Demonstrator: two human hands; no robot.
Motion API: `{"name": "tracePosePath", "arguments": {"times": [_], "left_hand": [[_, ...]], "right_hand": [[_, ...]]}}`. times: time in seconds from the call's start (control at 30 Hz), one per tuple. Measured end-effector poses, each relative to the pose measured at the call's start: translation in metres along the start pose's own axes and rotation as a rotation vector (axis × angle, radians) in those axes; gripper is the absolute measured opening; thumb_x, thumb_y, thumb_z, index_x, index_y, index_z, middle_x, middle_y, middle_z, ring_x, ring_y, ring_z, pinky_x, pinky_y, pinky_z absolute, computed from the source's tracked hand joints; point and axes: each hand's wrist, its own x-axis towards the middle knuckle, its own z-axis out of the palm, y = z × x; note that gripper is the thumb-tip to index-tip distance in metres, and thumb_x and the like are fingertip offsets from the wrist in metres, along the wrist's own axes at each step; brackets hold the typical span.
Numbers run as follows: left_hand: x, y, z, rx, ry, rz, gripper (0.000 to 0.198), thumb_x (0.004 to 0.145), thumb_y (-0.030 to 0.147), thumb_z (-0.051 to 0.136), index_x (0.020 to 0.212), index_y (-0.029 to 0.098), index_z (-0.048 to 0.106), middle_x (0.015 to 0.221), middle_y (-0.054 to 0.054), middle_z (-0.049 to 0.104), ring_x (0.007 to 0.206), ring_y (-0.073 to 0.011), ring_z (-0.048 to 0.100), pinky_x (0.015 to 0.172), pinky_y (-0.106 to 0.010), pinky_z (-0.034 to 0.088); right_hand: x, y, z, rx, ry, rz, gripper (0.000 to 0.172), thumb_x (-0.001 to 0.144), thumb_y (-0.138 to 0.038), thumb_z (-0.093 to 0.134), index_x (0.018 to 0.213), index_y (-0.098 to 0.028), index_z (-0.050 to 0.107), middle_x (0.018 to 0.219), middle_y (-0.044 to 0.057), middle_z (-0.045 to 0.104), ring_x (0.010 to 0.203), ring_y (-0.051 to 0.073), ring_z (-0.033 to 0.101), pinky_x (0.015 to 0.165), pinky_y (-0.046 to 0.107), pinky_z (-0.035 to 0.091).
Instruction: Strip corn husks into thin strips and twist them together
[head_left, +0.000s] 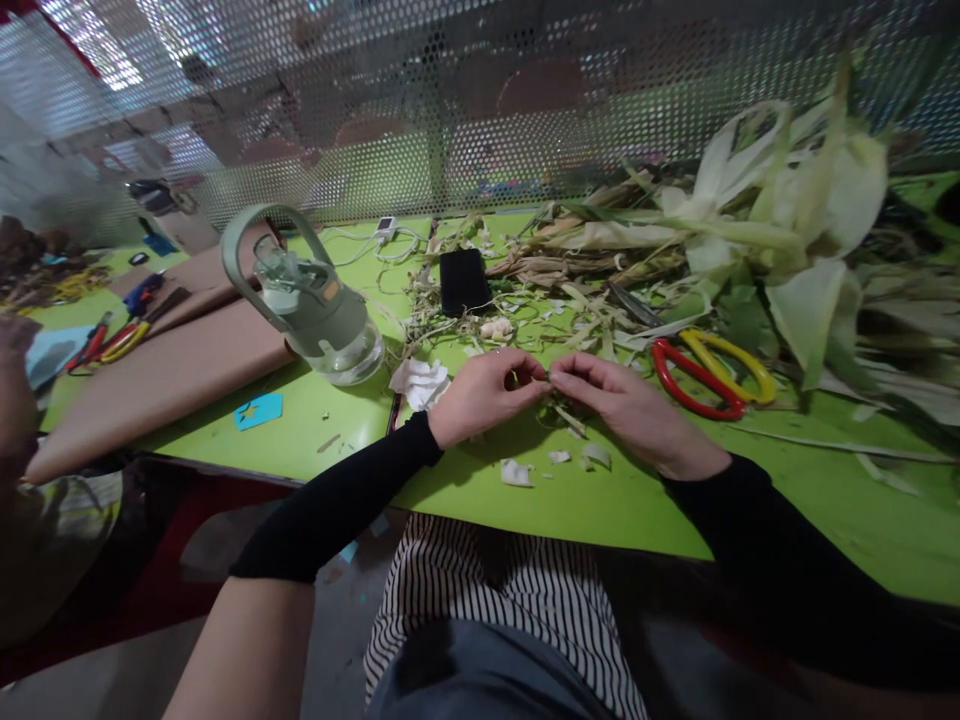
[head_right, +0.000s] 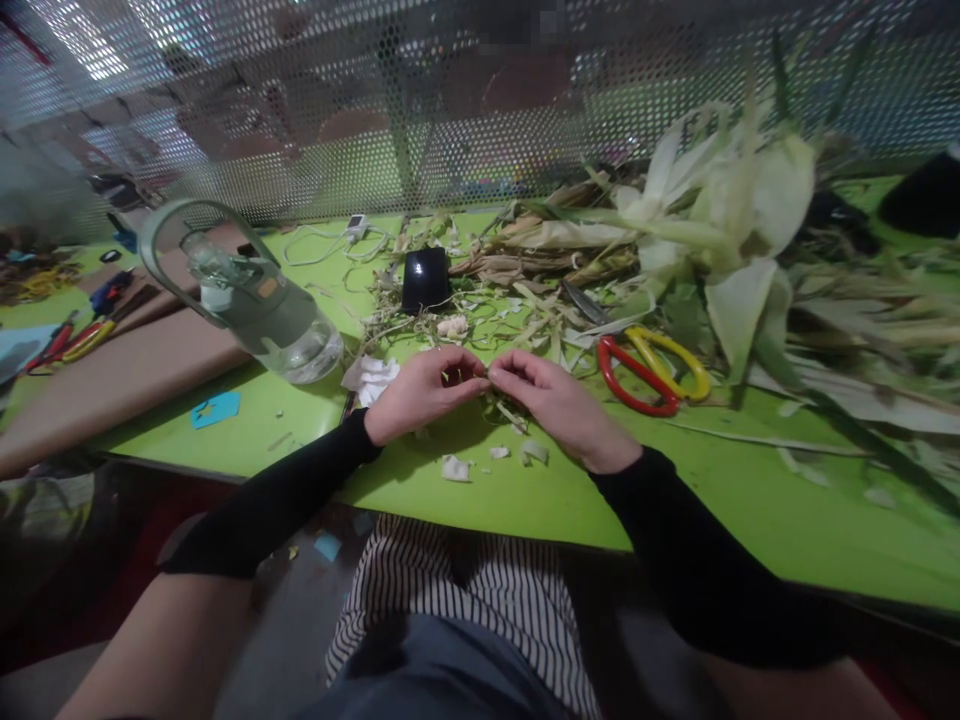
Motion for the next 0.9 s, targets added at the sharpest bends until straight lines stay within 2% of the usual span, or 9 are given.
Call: {"name": "tracePosePath", "arguments": {"times": [0.17, 0.4, 0.53, 0.7, 0.9], "left_hand": [[0.002, -0.004, -0.004, -0.101, -0.008, -0.016, 0.016, 0.094, 0.031, 0.063, 0.089, 0.016, 0.067, 0.087, -0.002, 0.072, 0.077, -0.0122, 0.061, 0.072, -0.025, 0.046], [0.004, -0.005, -0.013, -0.147, -0.018, -0.098, 0.015, 0.093, 0.031, 0.061, 0.089, 0.017, 0.064, 0.086, -0.001, 0.07, 0.073, -0.0106, 0.059, 0.07, -0.024, 0.046], [0.005, -0.009, -0.01, -0.064, 0.015, -0.098, 0.011, 0.092, 0.026, 0.059, 0.086, 0.018, 0.062, 0.083, 0.0, 0.069, 0.072, -0.0113, 0.057, 0.07, -0.024, 0.045], [0.005, -0.008, -0.009, 0.011, 0.034, -0.072, 0.011, 0.092, 0.025, 0.057, 0.083, 0.019, 0.06, 0.083, 0.0, 0.069, 0.074, -0.0122, 0.058, 0.072, -0.025, 0.045], [0.002, 0.0, -0.012, -0.102, 0.04, 0.042, 0.016, 0.095, 0.033, 0.054, 0.089, 0.018, 0.059, 0.093, -0.004, 0.07, 0.082, -0.013, 0.061, 0.073, -0.025, 0.048]], "right_hand": [[0.001, 0.003, -0.005, -0.059, 0.005, -0.018, 0.04, 0.082, -0.063, 0.074, 0.087, -0.024, 0.069, 0.085, 0.002, 0.066, 0.079, 0.019, 0.058, 0.074, 0.035, 0.047], [0.004, 0.001, -0.016, -0.365, 0.053, -0.16, 0.035, 0.09, -0.06, 0.064, 0.09, -0.025, 0.072, 0.095, 0.008, 0.072, 0.089, 0.028, 0.063, 0.082, 0.043, 0.048], [0.004, -0.001, -0.021, -0.433, 0.023, -0.184, 0.035, 0.092, -0.06, 0.06, 0.087, -0.027, 0.068, 0.087, 0.007, 0.069, 0.082, 0.027, 0.06, 0.077, 0.043, 0.046], [0.0, -0.003, -0.023, -0.394, -0.08, -0.132, 0.037, 0.095, -0.061, 0.056, 0.089, -0.027, 0.067, 0.082, 0.005, 0.064, 0.077, 0.025, 0.056, 0.07, 0.039, 0.042], [0.0, -0.001, -0.019, -0.374, -0.01, -0.106, 0.036, 0.097, -0.059, 0.053, 0.087, -0.025, 0.061, 0.074, 0.001, 0.055, 0.066, 0.019, 0.048, 0.061, 0.034, 0.038]]}}
